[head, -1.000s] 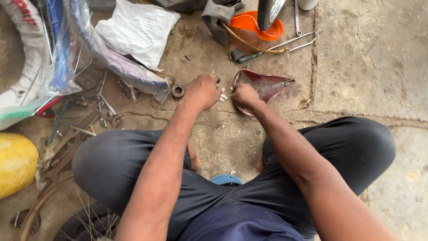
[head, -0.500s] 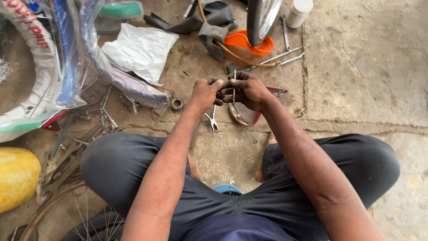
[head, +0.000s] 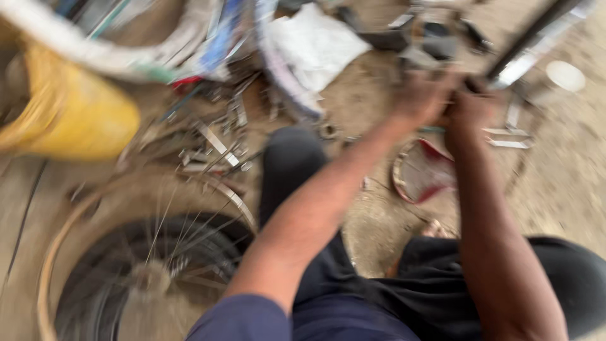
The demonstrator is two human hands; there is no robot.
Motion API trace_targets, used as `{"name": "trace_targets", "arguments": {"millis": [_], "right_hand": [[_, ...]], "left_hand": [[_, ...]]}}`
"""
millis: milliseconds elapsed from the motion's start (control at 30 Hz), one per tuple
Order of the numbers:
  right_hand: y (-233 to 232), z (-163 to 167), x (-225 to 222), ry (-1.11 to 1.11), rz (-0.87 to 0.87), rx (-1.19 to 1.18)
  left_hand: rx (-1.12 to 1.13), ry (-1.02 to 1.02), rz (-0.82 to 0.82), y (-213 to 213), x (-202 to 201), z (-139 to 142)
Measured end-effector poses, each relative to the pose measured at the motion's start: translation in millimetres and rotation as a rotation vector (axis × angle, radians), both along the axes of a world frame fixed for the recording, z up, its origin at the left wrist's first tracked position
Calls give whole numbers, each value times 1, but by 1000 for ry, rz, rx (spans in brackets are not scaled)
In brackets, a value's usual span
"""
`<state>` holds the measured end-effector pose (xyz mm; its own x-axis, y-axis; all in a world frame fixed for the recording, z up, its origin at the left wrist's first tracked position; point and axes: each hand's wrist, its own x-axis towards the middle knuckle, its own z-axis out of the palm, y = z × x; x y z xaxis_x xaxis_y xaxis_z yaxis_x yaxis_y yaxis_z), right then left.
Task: The person inflates a bicycle tire using a hand pump and then removes the bicycle seat. They use a hammer to tap on the underside of the seat, likely to adjust or remove components.
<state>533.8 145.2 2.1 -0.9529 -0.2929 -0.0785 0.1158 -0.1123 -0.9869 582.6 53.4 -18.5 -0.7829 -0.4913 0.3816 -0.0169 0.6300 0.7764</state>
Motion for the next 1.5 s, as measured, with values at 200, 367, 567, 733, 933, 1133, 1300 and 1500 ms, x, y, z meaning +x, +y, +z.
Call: {"name": "trace_targets", "arguments": {"millis": [200,367,567,733,933,1133,1300,1500], "right_hand": [[12,-14,-25,326,316,-48],[25,-28,-46,44,493,174],[56,-75,-82,54,633,-17],[76,-108,-93,-26,592,0],[80,-117,-82,-57,561,71],[86,-113,-70,-76,557,108],[85,-114,-65,-84,551,119],[78,-115,-61,-83,550,128]], "left_hand": [[803,-23,-15,34,-18,5],[572,13,-29,33,-32,-11],[517,-7,-51,18,-15,-27],[420,-73,-72,7,-3,-31],[311,99,2,4,0,-39],[316,-165,-50,2,7,-26],[249,-256,-34,1,12,-24],[188,-347,-38,4,8,-33]]}}
